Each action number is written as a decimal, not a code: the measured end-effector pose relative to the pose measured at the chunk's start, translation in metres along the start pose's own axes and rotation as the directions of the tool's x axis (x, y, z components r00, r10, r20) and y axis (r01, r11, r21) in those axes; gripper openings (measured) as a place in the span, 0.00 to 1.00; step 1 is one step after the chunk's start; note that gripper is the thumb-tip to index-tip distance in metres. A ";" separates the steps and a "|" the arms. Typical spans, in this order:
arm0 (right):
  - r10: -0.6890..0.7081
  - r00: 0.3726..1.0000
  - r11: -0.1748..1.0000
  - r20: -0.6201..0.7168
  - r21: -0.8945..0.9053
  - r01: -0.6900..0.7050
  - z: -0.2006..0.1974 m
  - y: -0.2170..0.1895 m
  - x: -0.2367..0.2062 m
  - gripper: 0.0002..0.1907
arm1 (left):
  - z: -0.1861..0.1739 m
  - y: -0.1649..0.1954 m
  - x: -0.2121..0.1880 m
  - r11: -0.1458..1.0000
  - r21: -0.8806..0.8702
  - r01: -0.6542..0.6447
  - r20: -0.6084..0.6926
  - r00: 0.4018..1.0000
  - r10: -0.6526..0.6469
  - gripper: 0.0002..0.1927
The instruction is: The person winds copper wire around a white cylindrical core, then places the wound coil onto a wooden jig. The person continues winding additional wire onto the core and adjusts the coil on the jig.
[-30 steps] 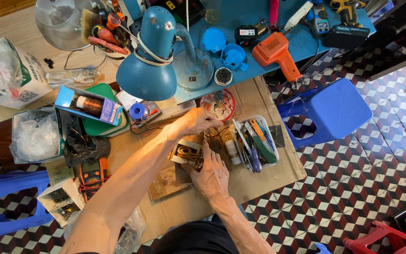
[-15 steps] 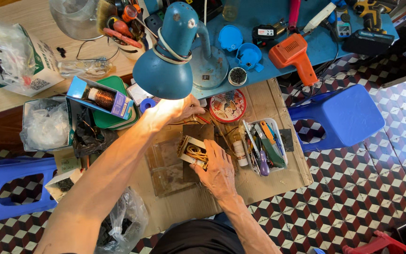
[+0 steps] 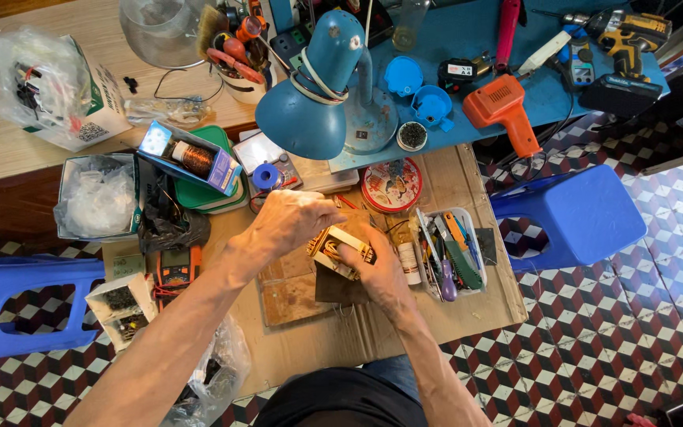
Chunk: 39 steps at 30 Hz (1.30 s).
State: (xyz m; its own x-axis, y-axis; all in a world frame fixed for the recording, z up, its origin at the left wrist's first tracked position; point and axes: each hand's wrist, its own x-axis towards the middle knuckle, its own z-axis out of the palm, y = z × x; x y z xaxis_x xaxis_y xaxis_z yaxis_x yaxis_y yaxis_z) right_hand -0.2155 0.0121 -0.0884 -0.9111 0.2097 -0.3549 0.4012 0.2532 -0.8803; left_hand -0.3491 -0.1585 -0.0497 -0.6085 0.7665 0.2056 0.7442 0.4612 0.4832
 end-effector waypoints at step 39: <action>-0.183 0.983 0.784 0.023 0.607 0.132 0.030 -0.063 0.003 0.16 | 0.048 -0.008 -0.084 -0.035 -0.978 0.204 0.166 0.674 -0.719 0.16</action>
State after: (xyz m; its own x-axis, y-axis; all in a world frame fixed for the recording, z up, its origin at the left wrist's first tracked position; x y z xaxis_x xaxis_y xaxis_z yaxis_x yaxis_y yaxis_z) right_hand -0.2466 -0.0313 -0.0436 -0.9710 0.1383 -0.1953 0.1370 -0.3476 -0.9276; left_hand -0.2905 -0.2055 -0.1117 -0.9000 0.2593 -0.3503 -0.4195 -0.2975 0.8576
